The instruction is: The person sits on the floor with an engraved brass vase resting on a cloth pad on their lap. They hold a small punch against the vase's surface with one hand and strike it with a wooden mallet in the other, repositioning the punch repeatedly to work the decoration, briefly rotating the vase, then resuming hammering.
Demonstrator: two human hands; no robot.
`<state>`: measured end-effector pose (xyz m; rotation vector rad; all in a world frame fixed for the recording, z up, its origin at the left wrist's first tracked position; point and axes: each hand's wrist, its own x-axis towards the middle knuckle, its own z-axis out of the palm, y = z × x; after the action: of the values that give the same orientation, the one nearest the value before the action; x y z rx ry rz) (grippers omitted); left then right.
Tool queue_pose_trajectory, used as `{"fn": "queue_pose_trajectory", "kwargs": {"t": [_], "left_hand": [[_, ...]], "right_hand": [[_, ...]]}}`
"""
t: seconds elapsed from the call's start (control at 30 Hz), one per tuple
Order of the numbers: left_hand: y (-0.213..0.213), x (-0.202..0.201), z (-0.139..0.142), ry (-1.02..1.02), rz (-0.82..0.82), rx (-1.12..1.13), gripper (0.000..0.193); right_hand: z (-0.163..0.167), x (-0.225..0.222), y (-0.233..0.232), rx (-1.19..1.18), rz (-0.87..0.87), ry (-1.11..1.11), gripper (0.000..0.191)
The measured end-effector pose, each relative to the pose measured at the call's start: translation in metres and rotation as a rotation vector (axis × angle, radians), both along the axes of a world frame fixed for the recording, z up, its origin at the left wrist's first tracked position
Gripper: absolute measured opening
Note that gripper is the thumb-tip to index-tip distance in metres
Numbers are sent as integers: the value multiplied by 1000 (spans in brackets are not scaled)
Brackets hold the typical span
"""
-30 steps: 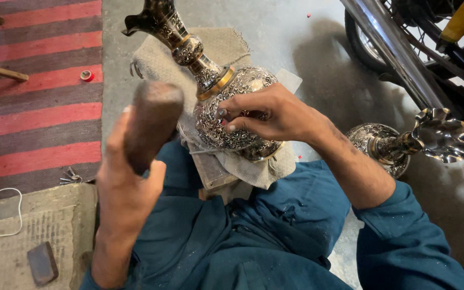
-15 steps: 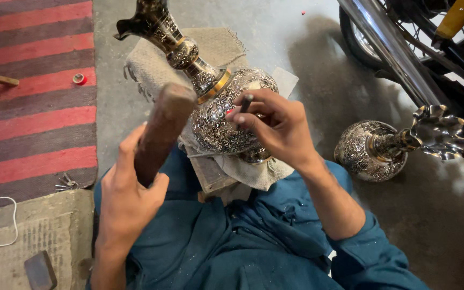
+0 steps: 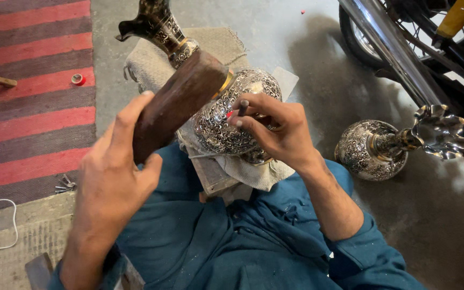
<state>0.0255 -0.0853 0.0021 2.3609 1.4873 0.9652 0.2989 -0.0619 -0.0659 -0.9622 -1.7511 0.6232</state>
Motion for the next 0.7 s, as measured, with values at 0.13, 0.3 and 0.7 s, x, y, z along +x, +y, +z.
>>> {"fn": "queue_pose_trajectory", "kwargs": {"t": [0.13,0.3,0.7], "left_hand": [[3,1,12,190,110,-30,86],[9,6,18,-118,-91,20,78],[11,4,27,294,-18,181,77]], "right_hand": [[0,-1,1,25,-1,0,24],[0,-1,3,75,-33,-42,24],[-3,2,7,53,-7,-40,27]]}}
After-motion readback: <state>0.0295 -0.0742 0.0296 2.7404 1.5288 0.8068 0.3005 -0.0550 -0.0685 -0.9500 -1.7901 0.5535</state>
